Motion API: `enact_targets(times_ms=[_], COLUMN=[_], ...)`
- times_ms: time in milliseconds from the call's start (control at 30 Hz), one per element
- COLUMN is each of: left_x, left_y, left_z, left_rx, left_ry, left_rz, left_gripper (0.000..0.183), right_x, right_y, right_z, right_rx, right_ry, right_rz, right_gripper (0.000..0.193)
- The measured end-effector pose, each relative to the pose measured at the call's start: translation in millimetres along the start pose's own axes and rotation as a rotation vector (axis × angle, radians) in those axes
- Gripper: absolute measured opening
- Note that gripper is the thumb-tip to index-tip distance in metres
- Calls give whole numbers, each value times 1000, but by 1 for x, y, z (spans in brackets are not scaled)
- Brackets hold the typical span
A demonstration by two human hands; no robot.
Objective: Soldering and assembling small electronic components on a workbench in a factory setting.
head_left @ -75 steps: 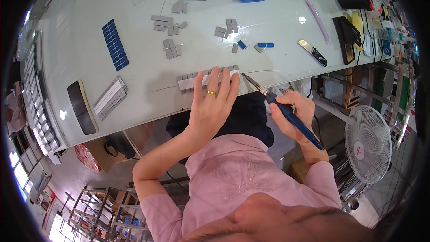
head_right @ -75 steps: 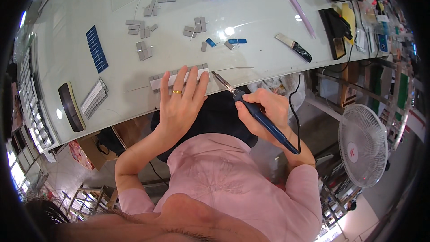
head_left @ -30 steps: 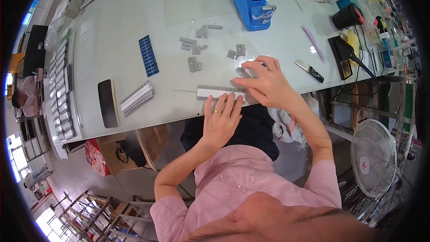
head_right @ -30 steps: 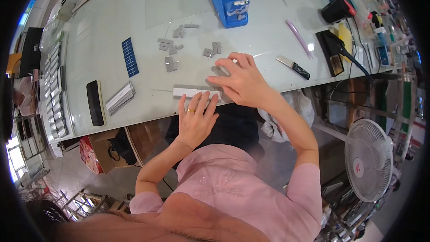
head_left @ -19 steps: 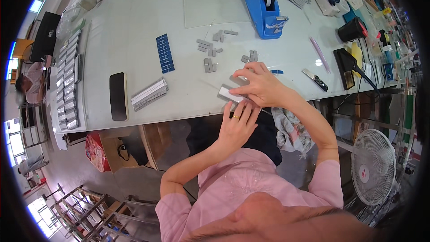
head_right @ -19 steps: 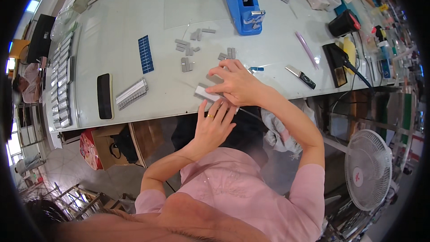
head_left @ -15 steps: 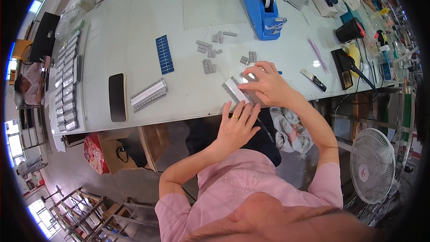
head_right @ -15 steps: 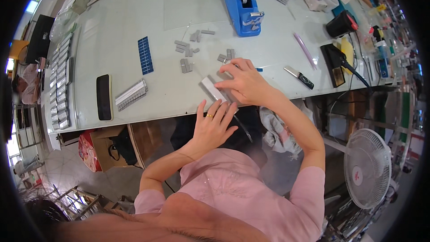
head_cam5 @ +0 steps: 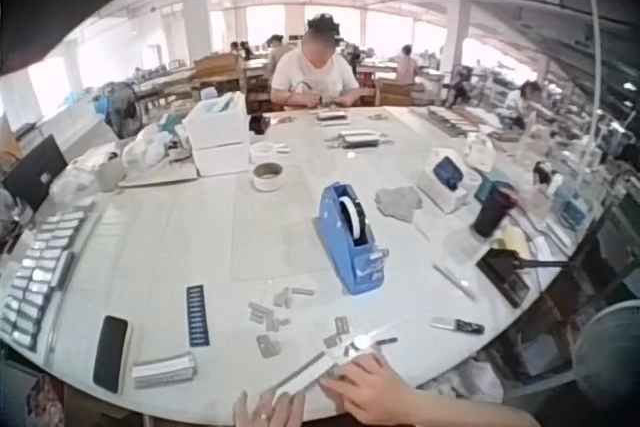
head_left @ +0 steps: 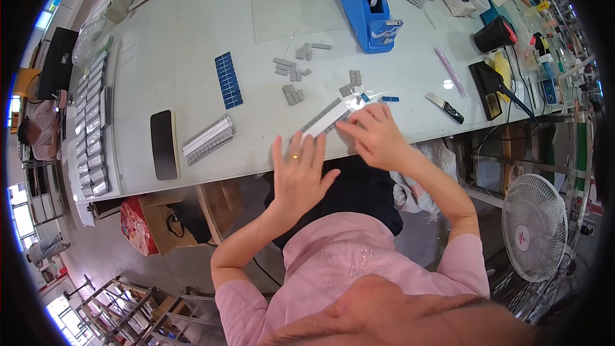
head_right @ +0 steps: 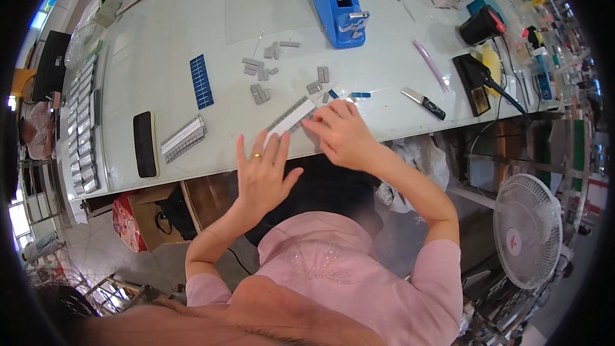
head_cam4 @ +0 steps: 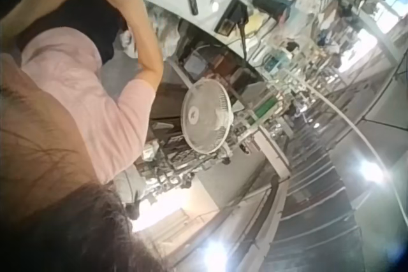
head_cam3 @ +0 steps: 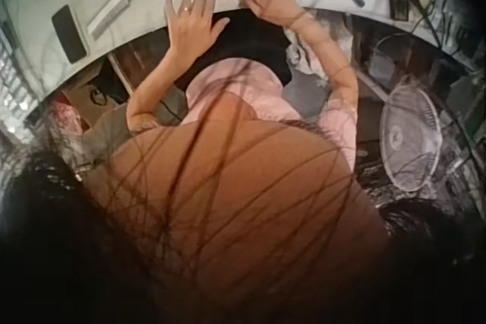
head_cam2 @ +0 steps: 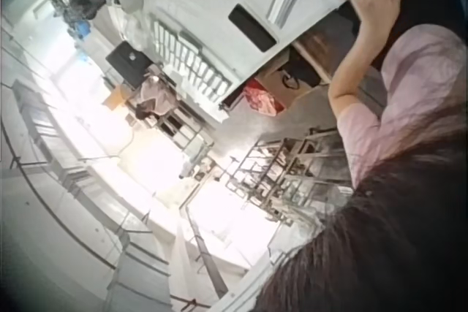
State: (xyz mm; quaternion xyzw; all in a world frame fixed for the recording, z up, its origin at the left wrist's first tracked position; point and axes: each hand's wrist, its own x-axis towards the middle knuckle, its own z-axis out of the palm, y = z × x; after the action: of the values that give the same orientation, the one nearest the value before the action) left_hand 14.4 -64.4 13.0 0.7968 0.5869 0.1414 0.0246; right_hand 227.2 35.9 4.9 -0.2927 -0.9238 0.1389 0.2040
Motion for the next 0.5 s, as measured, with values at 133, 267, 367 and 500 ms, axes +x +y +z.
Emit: enact_targets(times_ms=[133,267,367,500], left_x=[-4,-5,-3,2], left_y=[-11,-11,-4,8], left_z=[0,2,10,21], left_rx=[44,6,-74,-92], left_ry=[20,36,49,50], left_rz=[-52,-94,-100,-85], left_gripper=[65,64,63,62], right_x=[-3,-16,-30,-48], right_y=[-32,-44,-32,-12], right_z=[12,9,-1,-3], right_rx=[18,42,-48,-186], right_ry=[-35,61,212,319], right_rz=[46,115,262,406], right_gripper=[51,49,34,26])
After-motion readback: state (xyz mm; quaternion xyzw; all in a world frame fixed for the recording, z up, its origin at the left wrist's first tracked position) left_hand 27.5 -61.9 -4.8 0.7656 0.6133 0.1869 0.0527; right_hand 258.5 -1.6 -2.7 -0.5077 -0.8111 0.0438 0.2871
